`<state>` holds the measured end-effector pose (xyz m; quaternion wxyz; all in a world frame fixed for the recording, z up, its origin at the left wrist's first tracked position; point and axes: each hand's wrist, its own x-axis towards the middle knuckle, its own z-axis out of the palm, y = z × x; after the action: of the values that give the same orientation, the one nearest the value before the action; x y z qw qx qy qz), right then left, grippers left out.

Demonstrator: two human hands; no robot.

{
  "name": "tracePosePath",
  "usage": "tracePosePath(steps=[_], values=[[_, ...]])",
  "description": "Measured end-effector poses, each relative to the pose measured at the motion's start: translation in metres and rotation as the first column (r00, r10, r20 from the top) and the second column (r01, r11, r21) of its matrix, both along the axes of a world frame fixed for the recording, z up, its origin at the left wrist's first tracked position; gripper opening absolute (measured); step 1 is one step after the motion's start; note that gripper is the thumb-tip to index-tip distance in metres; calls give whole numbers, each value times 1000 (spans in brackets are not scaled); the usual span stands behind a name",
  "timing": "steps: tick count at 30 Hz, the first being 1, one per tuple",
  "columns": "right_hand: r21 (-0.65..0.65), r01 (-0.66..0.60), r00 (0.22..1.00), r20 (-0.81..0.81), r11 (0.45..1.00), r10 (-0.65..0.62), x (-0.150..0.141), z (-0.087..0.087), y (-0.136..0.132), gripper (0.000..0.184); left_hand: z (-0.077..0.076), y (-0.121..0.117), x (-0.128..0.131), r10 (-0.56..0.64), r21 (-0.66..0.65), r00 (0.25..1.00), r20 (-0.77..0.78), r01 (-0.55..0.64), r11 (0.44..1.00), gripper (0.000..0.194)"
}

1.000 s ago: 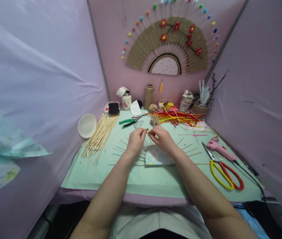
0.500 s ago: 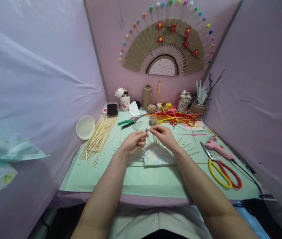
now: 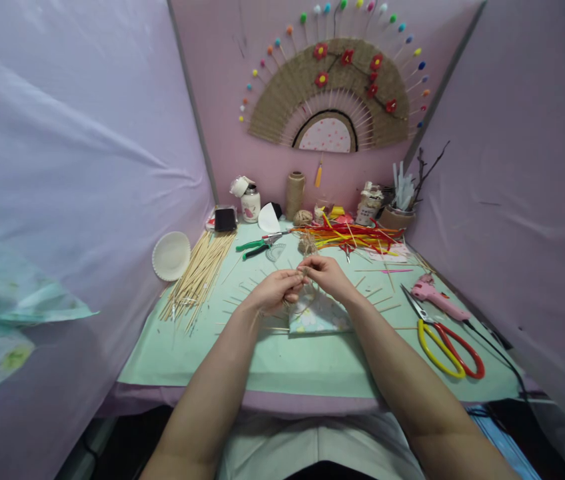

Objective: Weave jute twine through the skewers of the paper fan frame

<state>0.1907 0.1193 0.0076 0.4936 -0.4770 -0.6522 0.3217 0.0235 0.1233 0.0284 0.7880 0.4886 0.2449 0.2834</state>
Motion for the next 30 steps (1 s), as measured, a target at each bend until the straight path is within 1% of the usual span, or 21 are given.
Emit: tracePosePath(steps=[2,4,7,9,11,13,15,16,18,20,22,24,26,28,30], values=[[-1,32,999,39,999,-32,0,0,0,20,-4,4,1,103,44,995,-9,-103,994,32],[-6,59,996,66,998,-59,-1,0,-1,22,-8,8,2,219,99,975,-29,-215,972,30],[16,79,992,100,997,-81,-3,2,-4,24,-14,13,3,388,243,912,-134,-349,905,22],[52,90,985,142,995,-97,-6,2,-6,23,-16,15,3,498,396,838,-223,-389,832,16],[102,93,975,193,990,-111,-8,3,-8,21,-17,16,3,600,562,752,-271,-383,733,15],[170,65,962,252,983,-107,-10,3,-9,16,-18,15,4,688,699,674,-268,-355,621,15],[251,12,938,333,968,-98,-12,5,-11,14,-18,14,4,740,797,625,-247,-303,522,15],[293,-16,919,381,956,-101,-12,5,-11,14,-19,14,5,752,837,612,-245,-259,483,16],[367,-66,868,480,928,-128,-11,7,-12,16,-20,12,5,754,896,598,-270,-130,424,19],[415,-95,822,546,905,-164,-7,8,-11,17,-21,11,6,738,923,594,-320,19,385,22],[431,-102,802,569,897,-182,-1,8,-10,18,-23,11,6,699,921,612,-370,140,365,24],[415,-88,817,551,905,-173,5,8,-8,16,-23,11,5,636,910,656,-405,224,349,25],[362,-55,861,490,930,-140,10,9,-6,14,-22,12,4,560,905,717,-416,264,334,26],[268,-19,923,374,963,-86,14,9,-5,11,-19,13,1,489,911,781,-389,247,330,25],[148,-7,976,216,989,-25,17,11,-5,12,-15,13,-1,441,924,836,-327,184,336,25]])
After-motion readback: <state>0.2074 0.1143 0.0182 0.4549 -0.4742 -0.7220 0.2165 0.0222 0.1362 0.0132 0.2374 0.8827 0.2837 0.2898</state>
